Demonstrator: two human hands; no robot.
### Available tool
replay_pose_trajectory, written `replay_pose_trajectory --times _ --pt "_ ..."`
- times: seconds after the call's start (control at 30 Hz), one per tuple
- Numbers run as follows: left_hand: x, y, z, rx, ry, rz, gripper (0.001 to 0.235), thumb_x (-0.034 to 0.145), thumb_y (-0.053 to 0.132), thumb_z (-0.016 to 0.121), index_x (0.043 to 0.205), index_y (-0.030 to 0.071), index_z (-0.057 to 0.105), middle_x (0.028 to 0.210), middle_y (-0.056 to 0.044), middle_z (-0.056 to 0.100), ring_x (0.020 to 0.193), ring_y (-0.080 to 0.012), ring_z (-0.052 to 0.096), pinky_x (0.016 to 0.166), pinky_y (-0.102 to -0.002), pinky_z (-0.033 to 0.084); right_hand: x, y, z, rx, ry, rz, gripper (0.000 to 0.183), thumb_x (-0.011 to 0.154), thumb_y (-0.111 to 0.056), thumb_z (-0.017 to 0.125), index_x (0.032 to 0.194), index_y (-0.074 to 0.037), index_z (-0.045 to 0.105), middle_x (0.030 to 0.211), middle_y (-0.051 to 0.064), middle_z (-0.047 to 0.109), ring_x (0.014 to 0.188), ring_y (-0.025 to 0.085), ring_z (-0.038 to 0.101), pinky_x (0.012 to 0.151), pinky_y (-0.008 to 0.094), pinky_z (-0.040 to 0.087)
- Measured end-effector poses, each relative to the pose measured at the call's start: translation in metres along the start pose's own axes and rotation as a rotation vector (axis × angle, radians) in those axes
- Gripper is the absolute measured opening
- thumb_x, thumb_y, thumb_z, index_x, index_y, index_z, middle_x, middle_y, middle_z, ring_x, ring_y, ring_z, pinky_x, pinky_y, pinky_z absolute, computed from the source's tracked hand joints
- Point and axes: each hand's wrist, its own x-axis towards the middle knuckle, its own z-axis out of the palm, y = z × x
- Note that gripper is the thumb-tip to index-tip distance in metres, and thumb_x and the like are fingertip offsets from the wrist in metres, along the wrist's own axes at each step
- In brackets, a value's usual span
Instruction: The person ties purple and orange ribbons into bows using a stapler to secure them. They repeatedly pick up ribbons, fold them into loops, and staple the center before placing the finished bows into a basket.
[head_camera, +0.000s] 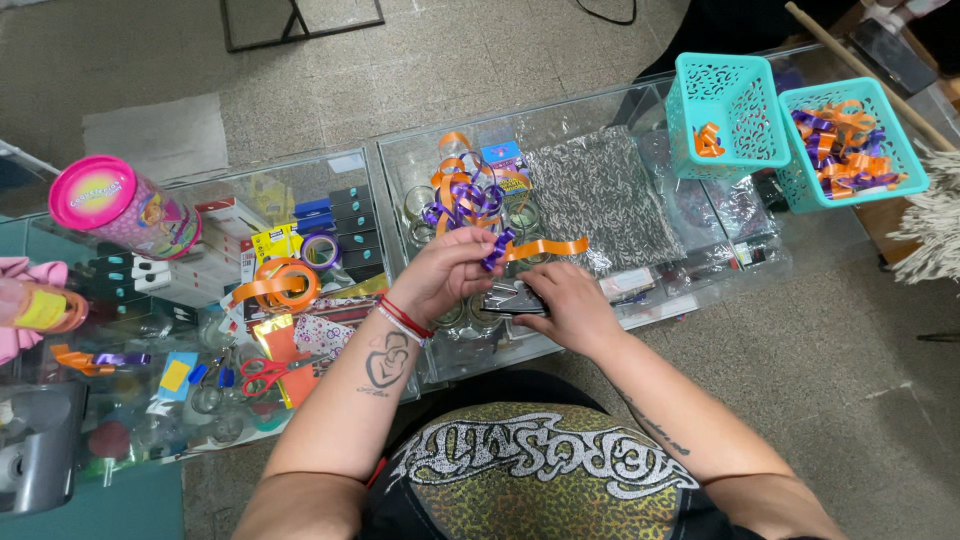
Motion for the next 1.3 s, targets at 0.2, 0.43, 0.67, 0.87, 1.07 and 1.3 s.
replay_pose_trajectory --times 0.2,0.43,0.67,0.87,1.07,1.3 --pt "0.011 -0.011 0.003 0.002 0.001 -0.024 0.016 0.096 0.013 0.073 0.109 0.008 0.064 0.092 -0.011 0.079 0.080 -0.0177 0.079 0.066 -0.027 0.067 -0.001 -0.004 -0.002 0.019 0.075 -0.011 0.068 0.077 -0.052 0.085 0.131 -0.016 0.066 0.120 0.004 0.067 0.125 0.026 0.061 0.110 0.045 0.043" --pt "0.025 -0.025 0.036 0.238 0.058 -0.026 0.021 0.091 0.017 0.079 0.108 0.012 0.067 0.088 0.000 0.078 0.078 -0.0102 0.077 0.070 -0.024 0.066 -0.005 0.000 -0.035 0.169 0.620 0.027 0.038 0.086 -0.023 0.084 0.122 -0.022 0.073 0.100 -0.005 0.073 0.094 0.019 0.073 0.084 0.037 0.057" --pt "0.064 -0.055 0.068 0.336 0.012 -0.036 0.024 0.087 0.013 0.081 0.109 0.008 0.073 0.084 -0.004 0.077 0.076 -0.0133 0.076 0.069 -0.024 0.065 -0.018 0.035 -0.046 0.269 0.643 0.160 0.026 0.081 -0.020 0.087 0.105 -0.027 0.078 0.091 -0.012 0.074 0.087 0.013 0.074 0.079 0.029 0.058" --pt "0.071 -0.041 0.099 0.374 -0.001 -0.009 0.028 0.091 0.016 0.076 0.117 0.007 0.073 0.103 -0.007 0.080 0.089 -0.0173 0.078 0.072 -0.026 0.064 -0.009 0.133 -0.091 0.046 0.805 0.212 0.021 0.084 -0.012 0.083 0.102 -0.021 0.077 0.087 -0.001 0.073 0.083 0.025 0.073 0.078 0.039 0.057" --pt "0.062 -0.030 0.097 0.413 0.047 0.013 0.025 0.092 0.013 0.072 0.116 0.006 0.074 0.099 -0.007 0.080 0.084 -0.0146 0.077 0.071 -0.026 0.064 0.016 0.225 -0.122 -0.262 0.869 0.236 0.024 0.083 -0.011 0.083 0.105 -0.018 0.076 0.092 0.004 0.073 0.086 0.029 0.073 0.080 0.044 0.055" --pt "0.044 -0.016 0.066 0.376 0.198 0.131 0.023 0.095 0.012 0.068 0.116 0.007 0.074 0.099 -0.007 0.080 0.084 -0.0150 0.078 0.071 -0.026 0.064 0.035 0.233 -0.104 -0.188 0.687 0.304 0.018 0.091 -0.020 0.079 0.109 -0.023 0.078 0.094 0.005 0.074 0.094 0.033 0.072 0.087 0.045 0.055"
